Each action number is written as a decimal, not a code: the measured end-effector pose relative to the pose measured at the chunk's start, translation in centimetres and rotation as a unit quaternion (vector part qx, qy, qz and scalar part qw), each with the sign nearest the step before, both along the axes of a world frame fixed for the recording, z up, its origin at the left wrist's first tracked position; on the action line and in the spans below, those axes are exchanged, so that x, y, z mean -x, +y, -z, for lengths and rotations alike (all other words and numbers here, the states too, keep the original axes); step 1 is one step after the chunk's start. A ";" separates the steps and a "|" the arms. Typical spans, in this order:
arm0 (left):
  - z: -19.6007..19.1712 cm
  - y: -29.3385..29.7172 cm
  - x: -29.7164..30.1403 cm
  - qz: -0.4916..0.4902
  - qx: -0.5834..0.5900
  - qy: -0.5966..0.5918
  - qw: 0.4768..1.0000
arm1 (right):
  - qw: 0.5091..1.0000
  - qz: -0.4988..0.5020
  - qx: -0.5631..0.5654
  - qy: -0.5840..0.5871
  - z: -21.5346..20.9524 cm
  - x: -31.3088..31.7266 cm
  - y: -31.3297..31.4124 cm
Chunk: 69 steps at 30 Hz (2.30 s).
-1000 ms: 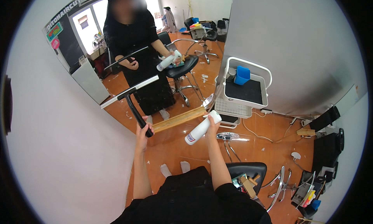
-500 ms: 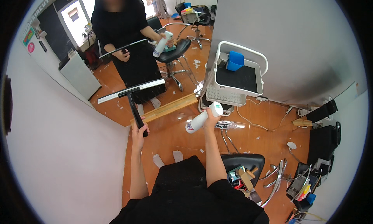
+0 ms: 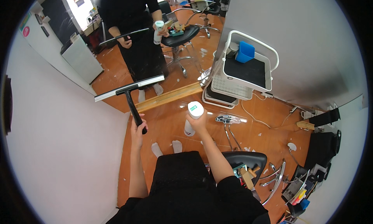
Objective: The person cleans a large wall-mounted mirror in a salon. They spray a cleaning solution onto the glass surface and wipe it with a squeegee, repeating the process across different sections of the mirror.
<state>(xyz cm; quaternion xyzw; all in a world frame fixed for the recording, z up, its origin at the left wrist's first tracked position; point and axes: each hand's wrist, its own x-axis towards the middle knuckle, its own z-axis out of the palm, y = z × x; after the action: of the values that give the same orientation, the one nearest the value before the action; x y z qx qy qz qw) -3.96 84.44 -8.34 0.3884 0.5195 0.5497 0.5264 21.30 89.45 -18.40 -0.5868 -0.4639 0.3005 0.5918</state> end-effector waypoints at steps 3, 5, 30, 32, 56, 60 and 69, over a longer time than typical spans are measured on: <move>0.7 -0.9 0.4 -0.023 -0.005 0.000 1.000 | 0.991 -0.006 0.029 0.131 -2.5 1.1 0.8; 1.2 -1.3 0.5 -0.032 -0.010 0.000 0.999 | 0.980 0.012 0.029 0.197 -3.3 0.6 1.8; -0.1 -12.4 9.2 -0.195 -0.007 -0.001 0.981 | 0.972 -0.116 0.090 0.184 -5.6 15.5 -1.8; 0.1 -13.9 9.7 -0.210 -0.007 -0.010 0.978 | 0.969 -0.138 0.072 0.190 -4.7 15.7 -1.3; -1.4 -17.5 11.1 -0.244 -0.051 0.000 0.969 | 0.968 -0.170 -0.003 0.184 -9.6 24.0 -6.5; -1.8 -16.7 10.1 -0.241 -0.063 0.024 0.968 | 0.934 -0.347 -0.077 -0.023 -10.0 21.1 -5.7; -1.4 -12.0 6.4 -0.167 -0.122 0.093 0.974 | 0.984 0.024 -0.010 0.177 -8.5 11.1 -0.2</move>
<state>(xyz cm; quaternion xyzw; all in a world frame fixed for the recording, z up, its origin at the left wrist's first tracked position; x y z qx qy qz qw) -10.37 72.48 -6.97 0.4071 0.5525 0.6505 0.3253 10.24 89.28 -9.89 -0.5290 -0.3401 0.3805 0.6779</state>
